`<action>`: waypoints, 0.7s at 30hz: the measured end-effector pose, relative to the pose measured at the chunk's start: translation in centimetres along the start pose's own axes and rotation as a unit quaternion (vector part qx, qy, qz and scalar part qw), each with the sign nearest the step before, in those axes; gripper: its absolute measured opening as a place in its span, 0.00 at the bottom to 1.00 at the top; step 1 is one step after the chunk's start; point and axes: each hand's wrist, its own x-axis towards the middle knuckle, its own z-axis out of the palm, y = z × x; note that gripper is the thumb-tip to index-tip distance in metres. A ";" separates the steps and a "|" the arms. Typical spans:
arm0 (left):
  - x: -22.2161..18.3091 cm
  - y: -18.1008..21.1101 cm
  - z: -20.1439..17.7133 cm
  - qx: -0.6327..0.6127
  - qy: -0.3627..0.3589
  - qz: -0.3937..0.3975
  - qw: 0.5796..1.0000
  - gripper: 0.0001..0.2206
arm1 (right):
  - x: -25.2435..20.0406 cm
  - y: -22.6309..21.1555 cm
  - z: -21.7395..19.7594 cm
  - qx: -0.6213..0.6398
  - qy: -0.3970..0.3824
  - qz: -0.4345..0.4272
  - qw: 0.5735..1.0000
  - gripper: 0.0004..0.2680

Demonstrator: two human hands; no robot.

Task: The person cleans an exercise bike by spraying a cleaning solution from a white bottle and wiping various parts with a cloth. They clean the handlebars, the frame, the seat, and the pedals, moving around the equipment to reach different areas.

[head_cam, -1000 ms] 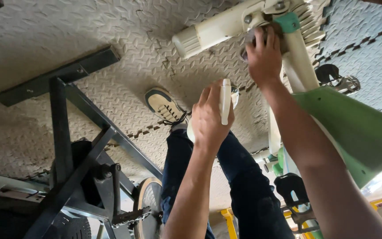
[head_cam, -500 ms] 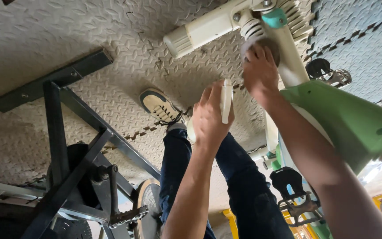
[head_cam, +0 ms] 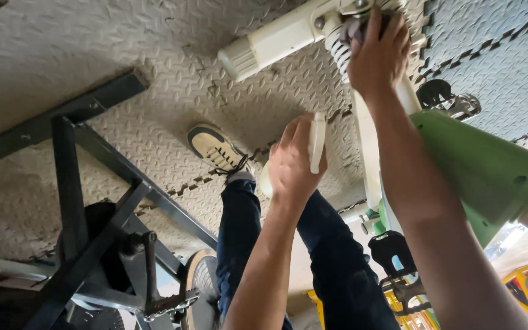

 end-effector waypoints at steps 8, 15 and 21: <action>-0.3 -0.2 0.6 0.020 -0.051 -0.008 0.998 0.35 | 2.7 4.6 5.9 0.107 0.121 -0.151 0.975 0.24; 0.1 -0.4 0.9 0.022 -0.041 -0.007 0.999 0.37 | 3.9 -0.4 -4.1 0.140 -0.119 -0.021 0.983 0.06; 0.8 -0.7 1.1 0.027 -0.032 0.003 0.999 0.36 | 9.2 0.6 3.8 0.104 -0.059 -0.021 0.993 0.04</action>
